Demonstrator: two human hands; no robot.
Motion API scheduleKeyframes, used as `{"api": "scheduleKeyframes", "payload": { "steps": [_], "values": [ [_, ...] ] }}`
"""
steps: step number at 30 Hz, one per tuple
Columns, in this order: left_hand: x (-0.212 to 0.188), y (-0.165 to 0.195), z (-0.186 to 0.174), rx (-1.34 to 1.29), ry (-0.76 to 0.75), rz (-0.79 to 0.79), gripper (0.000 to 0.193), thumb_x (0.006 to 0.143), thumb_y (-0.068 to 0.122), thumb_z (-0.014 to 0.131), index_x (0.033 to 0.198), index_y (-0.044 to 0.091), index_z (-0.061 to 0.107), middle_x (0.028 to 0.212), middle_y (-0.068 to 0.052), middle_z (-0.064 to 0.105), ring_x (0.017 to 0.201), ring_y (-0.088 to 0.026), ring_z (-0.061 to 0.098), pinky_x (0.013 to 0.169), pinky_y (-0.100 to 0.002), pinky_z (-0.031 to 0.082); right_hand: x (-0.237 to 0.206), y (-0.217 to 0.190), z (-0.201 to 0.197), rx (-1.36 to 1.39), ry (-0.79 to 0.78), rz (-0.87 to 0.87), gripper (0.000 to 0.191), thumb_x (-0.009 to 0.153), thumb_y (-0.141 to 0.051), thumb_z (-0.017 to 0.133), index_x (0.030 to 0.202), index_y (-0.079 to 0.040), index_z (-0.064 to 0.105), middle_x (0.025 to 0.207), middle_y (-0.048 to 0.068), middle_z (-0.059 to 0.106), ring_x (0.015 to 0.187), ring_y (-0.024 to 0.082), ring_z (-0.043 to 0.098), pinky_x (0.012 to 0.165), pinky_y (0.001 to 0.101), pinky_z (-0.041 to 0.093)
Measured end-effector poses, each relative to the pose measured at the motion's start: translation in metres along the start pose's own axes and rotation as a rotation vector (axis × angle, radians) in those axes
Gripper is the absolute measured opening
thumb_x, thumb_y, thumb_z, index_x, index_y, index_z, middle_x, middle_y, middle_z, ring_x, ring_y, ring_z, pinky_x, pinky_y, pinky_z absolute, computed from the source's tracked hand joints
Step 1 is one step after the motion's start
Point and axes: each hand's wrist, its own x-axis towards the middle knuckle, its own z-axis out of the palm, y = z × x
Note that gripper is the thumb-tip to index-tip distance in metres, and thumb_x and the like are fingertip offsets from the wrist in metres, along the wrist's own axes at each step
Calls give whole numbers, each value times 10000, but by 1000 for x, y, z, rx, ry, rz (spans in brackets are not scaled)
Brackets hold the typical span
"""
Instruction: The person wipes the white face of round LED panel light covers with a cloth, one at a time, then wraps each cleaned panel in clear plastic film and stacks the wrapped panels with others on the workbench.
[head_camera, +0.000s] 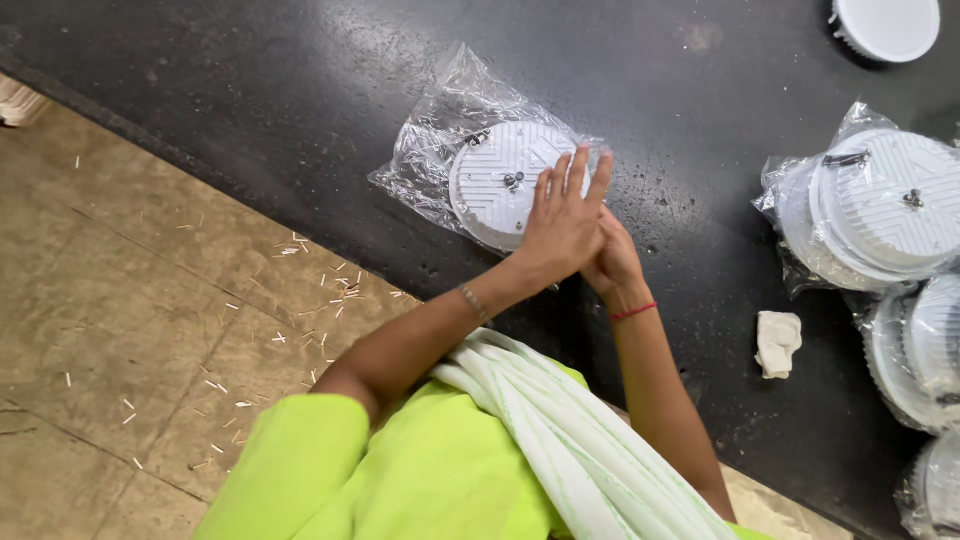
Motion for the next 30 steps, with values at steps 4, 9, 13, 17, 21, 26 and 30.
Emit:
{"api": "scheduleKeyframes", "payload": {
  "steps": [4,9,13,17,21,26,30],
  "values": [
    [28,3,19,243,42,-10,797,814,142,745,1511,1,386,1528,-280,415,1271,-363,511,1045,-490,441,-12,6,6,-59,4,-59,444,1043,-107,478,1476,-12,454,1379,140,613,1196,253,647,1016,414,550],
    [43,-10,27,152,-37,47,320,799,30,701,1106,-27,632,1114,-140,613,1070,-251,637,849,-310,585,-11,20,-11,-148,-16,-97,401,1052,-92,511,1451,-76,479,1346,101,600,1137,215,632,922,366,556],
    [25,7,15,-17,63,196,72,804,-3,681,875,6,669,959,-111,646,945,-227,687,741,-294,613,12,49,-23,-259,47,-285,293,1121,-173,540,1368,-18,523,1221,88,598,1093,190,621,933,359,573],
    [-5,11,-16,-100,93,203,80,805,-7,673,880,14,690,944,-111,659,905,-250,699,723,-343,600,33,69,-11,-625,25,-468,306,1131,-123,579,1416,-40,507,1155,45,543,988,157,567,816,342,569],
    [-33,-32,-59,-442,-135,210,102,858,36,700,957,38,726,949,-113,700,889,-288,712,785,-426,578,34,64,10,-259,73,-295,449,1065,-134,571,1501,-102,468,1233,40,584,1011,172,612,754,323,587],
    [-54,-132,-118,-110,-36,200,580,860,-9,645,1428,71,560,1404,-172,599,1289,-305,553,1094,-445,439,35,50,26,12,102,-166,488,1034,-111,571,1509,-145,465,1286,56,621,1046,195,655,831,363,613],
    [-50,-176,-118,271,-141,232,898,752,-92,551,1600,119,343,1660,-106,354,1515,-259,269,1239,-472,166,41,53,22,124,207,-133,453,1044,-156,544,1491,-111,484,1294,67,627,1106,197,665,929,424,648]
  ]
}}
